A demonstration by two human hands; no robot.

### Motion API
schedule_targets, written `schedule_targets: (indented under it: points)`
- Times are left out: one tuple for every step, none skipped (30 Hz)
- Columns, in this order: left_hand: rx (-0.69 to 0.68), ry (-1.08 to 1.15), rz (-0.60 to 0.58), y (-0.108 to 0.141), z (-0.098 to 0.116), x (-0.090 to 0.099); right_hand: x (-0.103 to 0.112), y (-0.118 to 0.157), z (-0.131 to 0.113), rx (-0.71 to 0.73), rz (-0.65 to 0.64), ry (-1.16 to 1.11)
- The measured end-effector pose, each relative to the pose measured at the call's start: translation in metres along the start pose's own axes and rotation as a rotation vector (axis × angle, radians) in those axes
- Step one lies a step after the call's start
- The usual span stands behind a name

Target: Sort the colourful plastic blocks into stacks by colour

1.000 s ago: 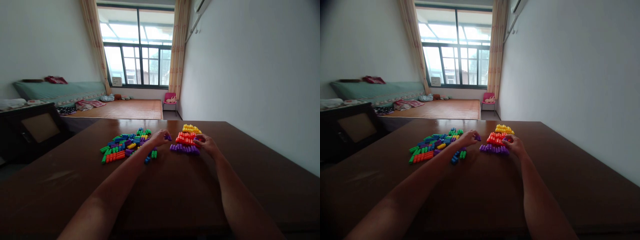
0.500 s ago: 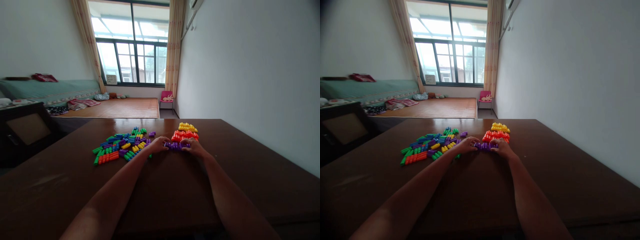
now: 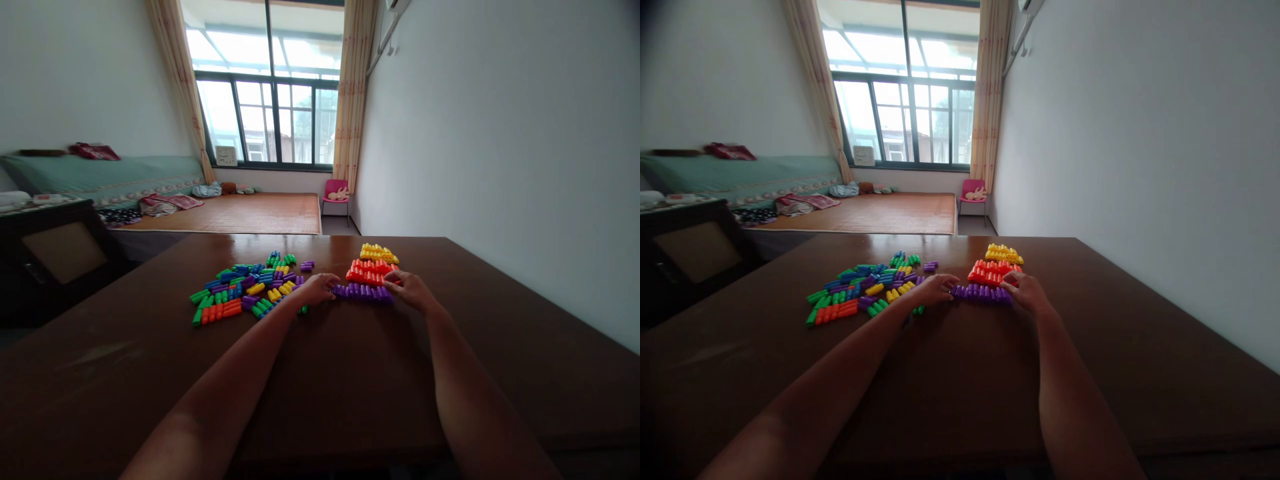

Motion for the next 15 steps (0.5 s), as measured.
schedule_targets:
  points:
    - [-0.006, 0.002, 0.014, 0.001, 0.001, -0.001, -0.001, 0.000, 0.001, -0.001, 0.003, 0.017]
    - [-0.016, -0.001, 0.029, 0.001, 0.003, -0.002, -0.003, -0.001, 0.002, -0.001, -0.002, 0.029]
    - [-0.027, -0.009, 0.043, 0.002, 0.004, -0.003, -0.005, -0.001, 0.003, -0.001, -0.011, 0.037]
    - [-0.038, -0.022, 0.060, 0.003, 0.006, -0.006, -0.007, -0.001, 0.004, 0.000, -0.020, 0.044]
    - [-0.045, -0.036, 0.081, 0.003, 0.008, -0.008, -0.009, -0.001, 0.004, 0.000, -0.026, 0.051]
    - [-0.050, -0.050, 0.104, 0.004, 0.011, -0.011, -0.010, -0.001, 0.004, 0.002, -0.032, 0.058]
    - [-0.055, -0.067, 0.123, 0.004, 0.013, -0.013, -0.011, -0.001, 0.003, 0.008, -0.036, 0.062]
    - [-0.065, -0.087, 0.136, 0.005, 0.015, -0.015, -0.011, -0.001, 0.002, 0.016, -0.036, 0.067]
    - [-0.087, -0.110, 0.140, 0.005, 0.018, -0.015, -0.011, -0.001, 0.001, 0.027, -0.032, 0.073]
    - [-0.120, -0.136, 0.136, 0.006, 0.021, -0.012, -0.010, -0.001, 0.000, 0.036, -0.020, 0.080]
    - [-0.154, -0.161, 0.126, 0.007, 0.023, -0.006, -0.010, -0.001, -0.001, 0.043, 0.002, 0.089]
    - [-0.172, -0.178, 0.123, 0.009, 0.025, 0.002, -0.008, -0.002, -0.002, 0.046, 0.035, 0.100]
    - [-0.158, -0.190, 0.130, 0.012, 0.025, 0.014, -0.007, -0.002, -0.003, 0.045, 0.076, 0.113]
    - [-0.115, -0.199, 0.140, 0.016, 0.024, 0.028, -0.005, -0.003, -0.005, 0.040, 0.121, 0.125]
    - [-0.032, -0.203, 0.159, 0.020, 0.021, 0.043, -0.004, -0.003, -0.006, 0.035, 0.162, 0.133]
Point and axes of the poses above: each hand's wrist, its own y-axis away from the middle knuckle, its own x-axis out of the back of the hand, z = x × y, the point moved 2 cm from there along -y, towards the middle knuckle, and after that the axes turned 5 degrees about -z, right-handed, at the moved point
